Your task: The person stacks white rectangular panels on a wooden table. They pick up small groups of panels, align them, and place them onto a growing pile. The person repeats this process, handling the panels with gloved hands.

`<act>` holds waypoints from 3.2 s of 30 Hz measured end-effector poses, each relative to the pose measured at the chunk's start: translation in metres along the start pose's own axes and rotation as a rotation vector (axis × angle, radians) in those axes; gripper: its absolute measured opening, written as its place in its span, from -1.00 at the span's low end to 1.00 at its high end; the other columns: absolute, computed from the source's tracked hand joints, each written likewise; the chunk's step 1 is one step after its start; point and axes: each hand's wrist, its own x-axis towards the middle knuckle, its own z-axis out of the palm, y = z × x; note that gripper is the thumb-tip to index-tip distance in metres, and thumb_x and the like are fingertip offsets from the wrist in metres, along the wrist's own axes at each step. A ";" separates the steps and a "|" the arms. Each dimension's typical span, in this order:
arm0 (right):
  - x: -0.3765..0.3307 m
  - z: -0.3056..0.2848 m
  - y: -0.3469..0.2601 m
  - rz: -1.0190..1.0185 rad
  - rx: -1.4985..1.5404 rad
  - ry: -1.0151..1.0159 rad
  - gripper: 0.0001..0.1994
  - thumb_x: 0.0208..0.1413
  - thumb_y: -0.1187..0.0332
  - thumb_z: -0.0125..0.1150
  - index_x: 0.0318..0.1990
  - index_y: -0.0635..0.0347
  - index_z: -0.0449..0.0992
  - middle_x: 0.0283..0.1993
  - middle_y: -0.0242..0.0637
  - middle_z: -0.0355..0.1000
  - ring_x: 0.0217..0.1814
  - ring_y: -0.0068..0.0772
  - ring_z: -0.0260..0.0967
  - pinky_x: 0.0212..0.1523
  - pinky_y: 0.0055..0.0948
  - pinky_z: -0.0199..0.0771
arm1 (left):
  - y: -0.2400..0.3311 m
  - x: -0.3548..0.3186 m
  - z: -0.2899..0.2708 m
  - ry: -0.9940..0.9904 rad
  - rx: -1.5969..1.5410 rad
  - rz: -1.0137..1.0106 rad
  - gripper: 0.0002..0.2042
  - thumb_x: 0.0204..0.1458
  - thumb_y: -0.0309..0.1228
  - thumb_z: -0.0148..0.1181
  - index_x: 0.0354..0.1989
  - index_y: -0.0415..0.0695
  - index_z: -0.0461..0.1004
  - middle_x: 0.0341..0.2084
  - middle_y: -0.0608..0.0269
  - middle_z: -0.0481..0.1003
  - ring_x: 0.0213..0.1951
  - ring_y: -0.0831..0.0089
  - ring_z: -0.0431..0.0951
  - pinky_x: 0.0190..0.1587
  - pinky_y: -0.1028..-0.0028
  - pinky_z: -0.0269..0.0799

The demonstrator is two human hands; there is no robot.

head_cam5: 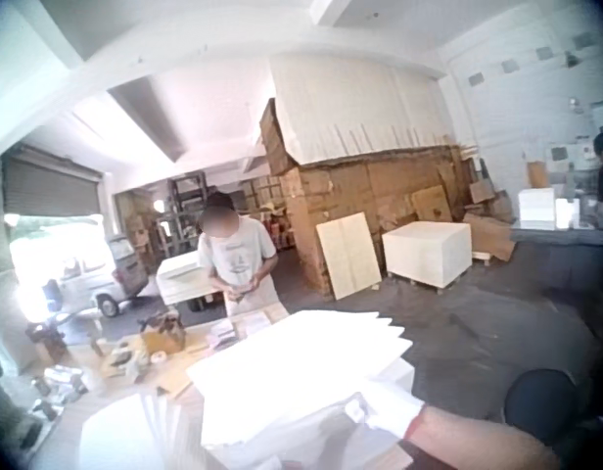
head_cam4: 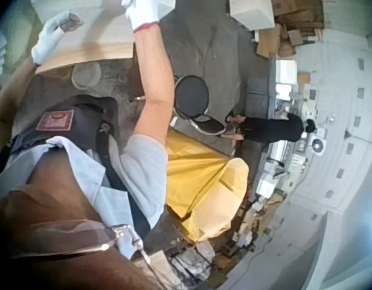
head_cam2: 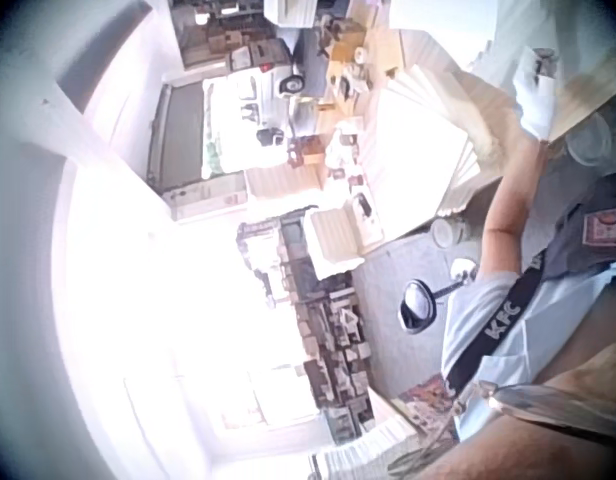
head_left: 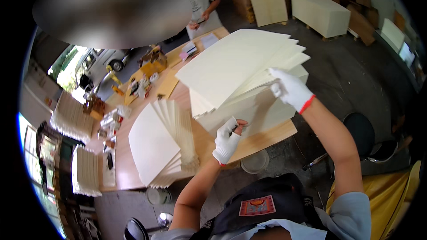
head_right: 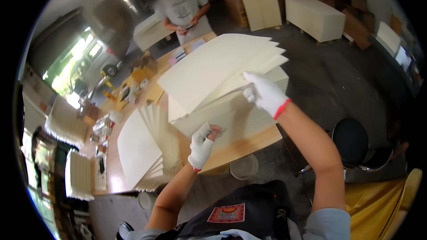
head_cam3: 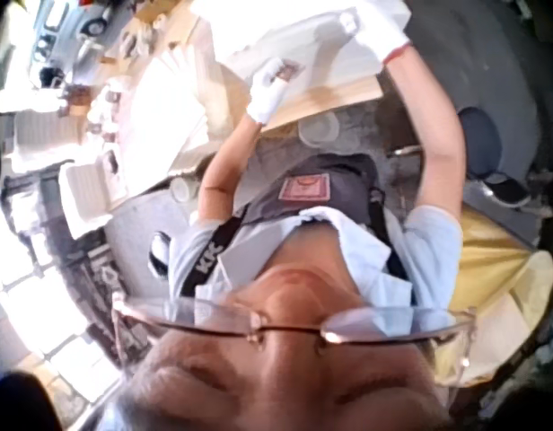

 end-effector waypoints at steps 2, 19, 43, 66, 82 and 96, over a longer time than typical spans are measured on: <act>-0.008 -0.010 0.001 0.012 -0.037 -0.011 -0.75 0.35 0.09 0.29 -0.02 -0.01 0.52 -0.51 -0.49 0.38 -0.66 -0.64 0.26 -0.74 -0.62 0.08 | -0.020 -0.011 -0.001 0.023 -0.543 -0.094 -0.70 0.41 -0.32 0.02 0.16 -0.22 0.48 0.05 -0.01 0.59 0.09 0.11 0.62 0.13 0.21 0.54; -0.112 -0.029 -0.012 -0.080 -0.323 -0.041 -0.60 0.41 0.29 0.13 0.26 0.38 0.41 -0.27 -0.14 0.59 -0.79 -0.54 0.19 -0.84 -0.49 0.07 | 0.037 -0.112 -0.066 0.339 -1.031 -0.411 -0.47 0.17 -0.48 0.34 0.30 -0.30 0.34 0.07 0.04 0.54 0.08 0.22 0.59 0.13 0.21 0.57; -0.004 0.288 0.290 0.367 -0.526 -0.387 -0.40 0.11 -0.20 0.38 -0.08 0.26 0.55 -0.51 -0.43 0.25 -0.69 -0.58 0.02 -0.67 -0.38 -0.02 | -0.156 -0.188 -0.219 1.291 -1.240 -0.256 -0.83 0.26 -0.46 0.30 -0.01 -0.11 0.56 -0.16 0.38 0.53 -0.15 0.44 0.57 -0.12 0.56 0.58; -0.074 -0.083 0.018 -0.348 -0.406 0.221 -0.63 0.37 -0.01 0.21 -0.11 0.15 0.58 -0.43 -0.45 0.45 -0.50 -0.73 0.25 -0.47 -0.58 0.25 | 0.064 -0.086 -0.046 0.026 0.370 0.520 -0.73 0.12 -0.51 0.26 0.02 -0.16 0.60 -0.08 0.05 0.63 -0.07 0.05 0.65 0.00 0.20 0.55; -0.012 -0.086 -0.082 -0.928 -1.740 0.334 -0.46 0.35 -0.25 0.01 -0.34 0.07 0.48 -0.35 -0.18 0.53 -0.26 -0.05 0.54 -0.24 -0.10 0.50 | 0.130 0.203 0.056 -0.189 0.678 0.319 -0.75 0.18 -0.39 0.29 0.00 -0.11 0.69 -0.10 -0.03 0.59 -0.04 0.07 0.61 0.06 0.25 0.48; 0.014 -0.075 -0.044 -0.648 -0.826 0.384 -0.44 0.47 -0.20 -0.20 -0.18 0.15 0.45 -0.35 -0.06 0.49 -0.22 0.07 0.49 -0.14 -0.09 0.39 | 0.121 0.195 0.064 -0.314 0.299 0.378 -0.62 0.24 -0.48 0.24 0.23 -0.21 0.53 0.13 0.02 0.61 0.15 0.26 0.62 0.16 0.34 0.52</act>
